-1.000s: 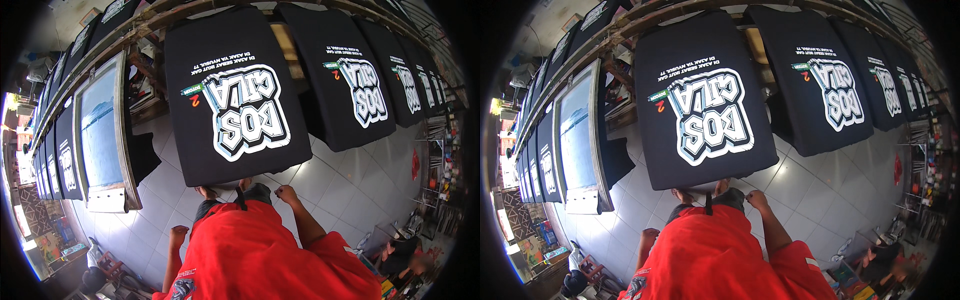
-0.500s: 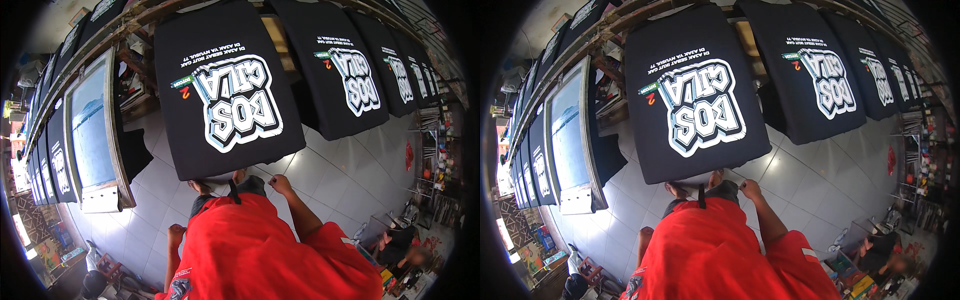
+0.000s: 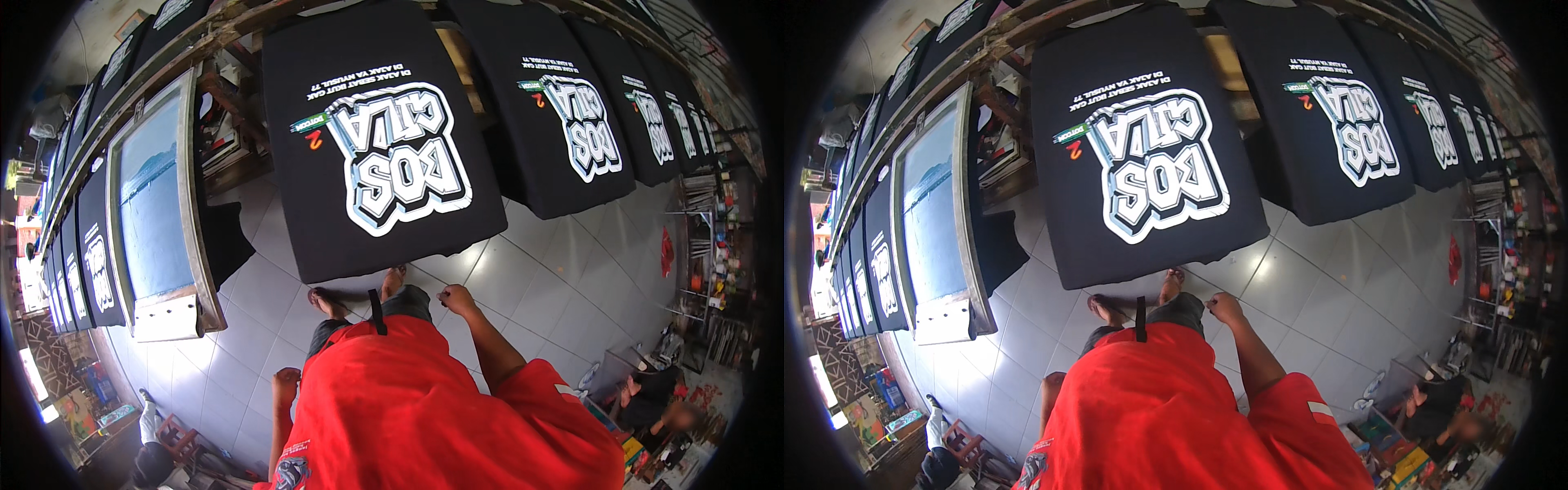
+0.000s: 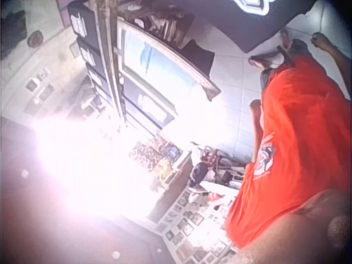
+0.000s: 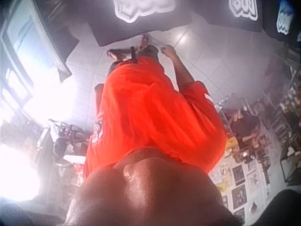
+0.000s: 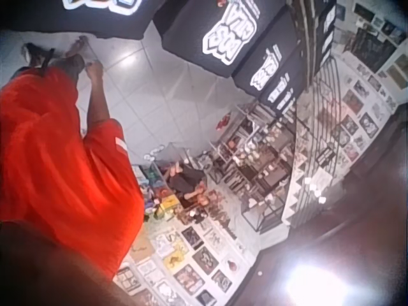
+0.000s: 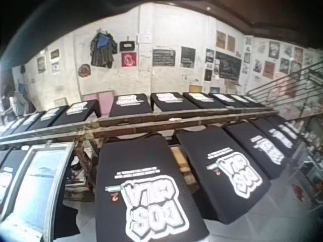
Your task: The person performs screen printing on black shirts using a squeegee tool to apply blue ink through a stencil frame.
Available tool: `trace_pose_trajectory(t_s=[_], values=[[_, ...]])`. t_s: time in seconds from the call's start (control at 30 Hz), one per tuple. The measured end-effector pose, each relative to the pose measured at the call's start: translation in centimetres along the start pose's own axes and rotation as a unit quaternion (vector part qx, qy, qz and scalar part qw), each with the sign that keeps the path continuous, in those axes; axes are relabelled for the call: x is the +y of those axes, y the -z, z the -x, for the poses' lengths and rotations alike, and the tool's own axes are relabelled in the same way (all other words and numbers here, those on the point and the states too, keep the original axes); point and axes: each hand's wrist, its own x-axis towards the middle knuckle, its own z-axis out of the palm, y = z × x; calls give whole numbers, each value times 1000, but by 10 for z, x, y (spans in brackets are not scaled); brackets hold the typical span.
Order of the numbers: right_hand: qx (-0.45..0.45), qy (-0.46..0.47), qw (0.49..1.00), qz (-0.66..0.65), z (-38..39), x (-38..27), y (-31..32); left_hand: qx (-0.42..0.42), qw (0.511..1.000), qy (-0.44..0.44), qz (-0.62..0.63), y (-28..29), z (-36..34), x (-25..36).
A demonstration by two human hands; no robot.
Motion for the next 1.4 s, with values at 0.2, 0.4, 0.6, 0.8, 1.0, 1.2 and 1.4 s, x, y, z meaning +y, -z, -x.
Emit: trace_pose_trajectory(t_s=[0.2, 0.4, 0.6, 0.8, 1.0, 1.2, 1.4], values=[[13, 28, 1000, -5, 16, -39, -26, 31, 999, -8, -3, 18, -3, -47], [7, 109, 994, 26, 39, -132, -71, 65, 996, -14, 67, 56, -14, -144], [-20, 200, 962, -185, 70, -272, -161, 170, 954, 47, 241, 127, -24, -303], [20, 129, 870, -476, 108, -426, -201, 338, 855, -8, 392, 292, -67, -332], [19, 141, 826, -545, 83, -499, -219, 345, 827, -108, 430, 438, -126, -249], [81, 163, 818, -546, 57, -516, -250, 264, 888, -141, 349, 479, -179, -197], [220, 153, 840, -473, 47, -502, -251, 188, 911, -191, 315, 487, -229, -178]])
